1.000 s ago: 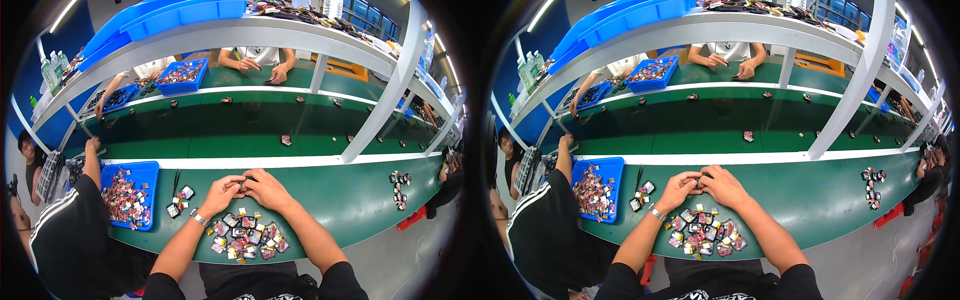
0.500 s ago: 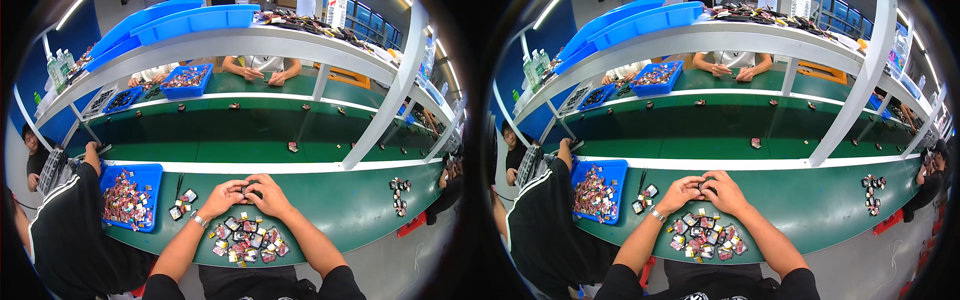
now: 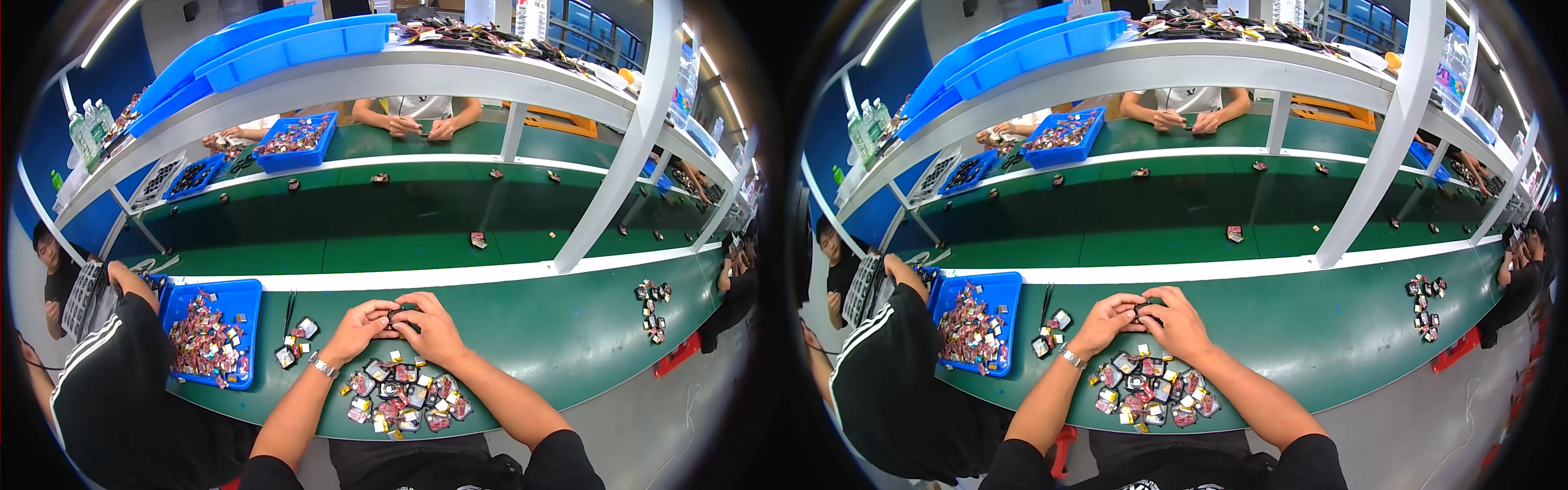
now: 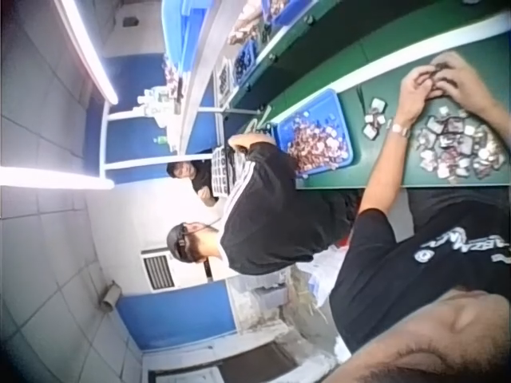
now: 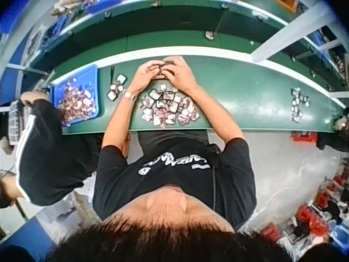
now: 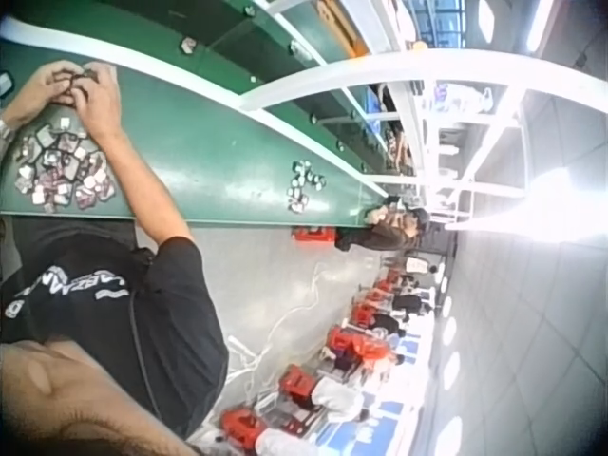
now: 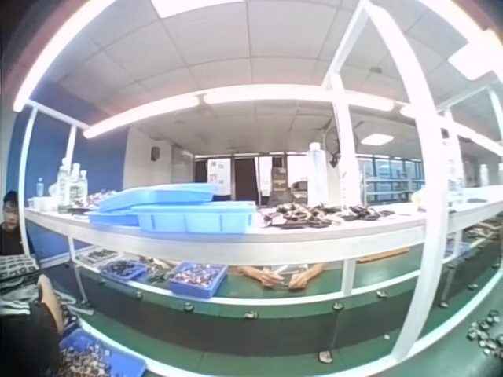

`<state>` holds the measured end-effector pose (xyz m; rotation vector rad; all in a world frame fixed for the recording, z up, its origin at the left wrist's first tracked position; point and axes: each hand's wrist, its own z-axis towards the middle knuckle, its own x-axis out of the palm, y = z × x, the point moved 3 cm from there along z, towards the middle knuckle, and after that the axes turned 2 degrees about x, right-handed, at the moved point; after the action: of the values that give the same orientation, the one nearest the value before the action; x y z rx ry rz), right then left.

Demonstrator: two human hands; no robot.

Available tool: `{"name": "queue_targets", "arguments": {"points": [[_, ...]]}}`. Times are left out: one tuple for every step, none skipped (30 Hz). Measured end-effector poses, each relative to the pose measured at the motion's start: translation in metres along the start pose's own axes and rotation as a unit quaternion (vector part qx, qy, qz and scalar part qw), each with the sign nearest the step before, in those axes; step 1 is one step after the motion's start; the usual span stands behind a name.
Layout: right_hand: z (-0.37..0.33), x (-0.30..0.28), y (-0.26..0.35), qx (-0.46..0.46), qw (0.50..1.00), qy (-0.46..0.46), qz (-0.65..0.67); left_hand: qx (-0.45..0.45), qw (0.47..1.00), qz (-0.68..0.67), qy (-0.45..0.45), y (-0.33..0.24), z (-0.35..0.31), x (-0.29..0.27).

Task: Sorting and inspecting small electronic or mechanical parts on an industrial assembly line.

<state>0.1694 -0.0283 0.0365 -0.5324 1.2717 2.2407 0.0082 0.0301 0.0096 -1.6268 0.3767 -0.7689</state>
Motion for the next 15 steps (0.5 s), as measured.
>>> {"name": "queue_targets", "arguments": {"points": [[-0.001, 0.001, -0.001, 0.002, 1.0, -0.005, 0.001, 0.0, 1.0, 0.0, -0.002, 0.0, 0.0, 0.0], [-0.001, 0.001, -0.003, 0.002, 1.0, -0.006, 0.001, 0.001, 1.0, 0.0, -0.004, -0.001, 0.0, 0.0], [-0.001, 0.002, -0.004, 0.012, 1.0, -0.005, 0.016, 0.001, 1.0, 0.0, -0.004, -0.001, 0.0, 0.0], [-0.001, 0.003, -0.006, 0.021, 0.999, -0.004, 0.031, 0.002, 1.0, -0.004, 0.0, -0.001, 0.0, 0.0], [-0.002, 0.004, -0.007, 0.02, 0.999, -0.004, 0.031, 0.003, 1.0, -0.008, 0.004, 0.0, -0.001, 0.0], [-0.002, 0.005, -0.008, 0.021, 0.999, -0.007, 0.027, 0.004, 1.0, -0.008, 0.004, 0.0, 0.0, 0.0], [-0.003, 0.005, -0.009, 0.022, 0.999, -0.009, 0.024, 0.004, 1.0, -0.005, 0.004, 0.001, 0.0, -0.001], [-0.003, 0.006, -0.009, 0.022, 0.999, -0.009, 0.023, 0.004, 1.0, -0.002, 0.003, 0.002, 0.0, -0.001], [-0.003, 0.006, -0.008, 0.028, 0.999, -0.018, 0.017, 0.005, 1.0, -0.002, 0.003, 0.002, 0.0, -0.002], [-0.004, 0.007, -0.008, 0.035, 0.999, -0.027, 0.011, 0.008, 1.0, -0.003, 0.001, 0.002, 0.0, -0.002], [-0.005, 0.01, -0.008, 0.034, 0.999, -0.028, 0.011, 0.01, 1.0, -0.005, -0.001, 0.002, 0.0, -0.002], [-0.006, 0.013, -0.009, 0.051, 0.998, -0.035, 0.034, 0.011, 1.0, -0.004, 0.0, 0.002, 0.0, -0.002], [-0.006, 0.014, -0.012, 0.067, 0.995, -0.041, 0.058, 0.013, 1.0, -0.002, -0.002, 0.002, -0.001, -0.002], [-0.006, 0.014, -0.013, 0.067, 0.995, -0.042, 0.058, 0.015, 1.0, 0.0, -0.003, 0.002, -0.001, -0.002], [-0.005, 0.014, -0.015, 0.064, 0.995, -0.038, 0.07, 0.016, 1.0, 0.0, -0.002, 0.002, -0.001, -0.002]]}}
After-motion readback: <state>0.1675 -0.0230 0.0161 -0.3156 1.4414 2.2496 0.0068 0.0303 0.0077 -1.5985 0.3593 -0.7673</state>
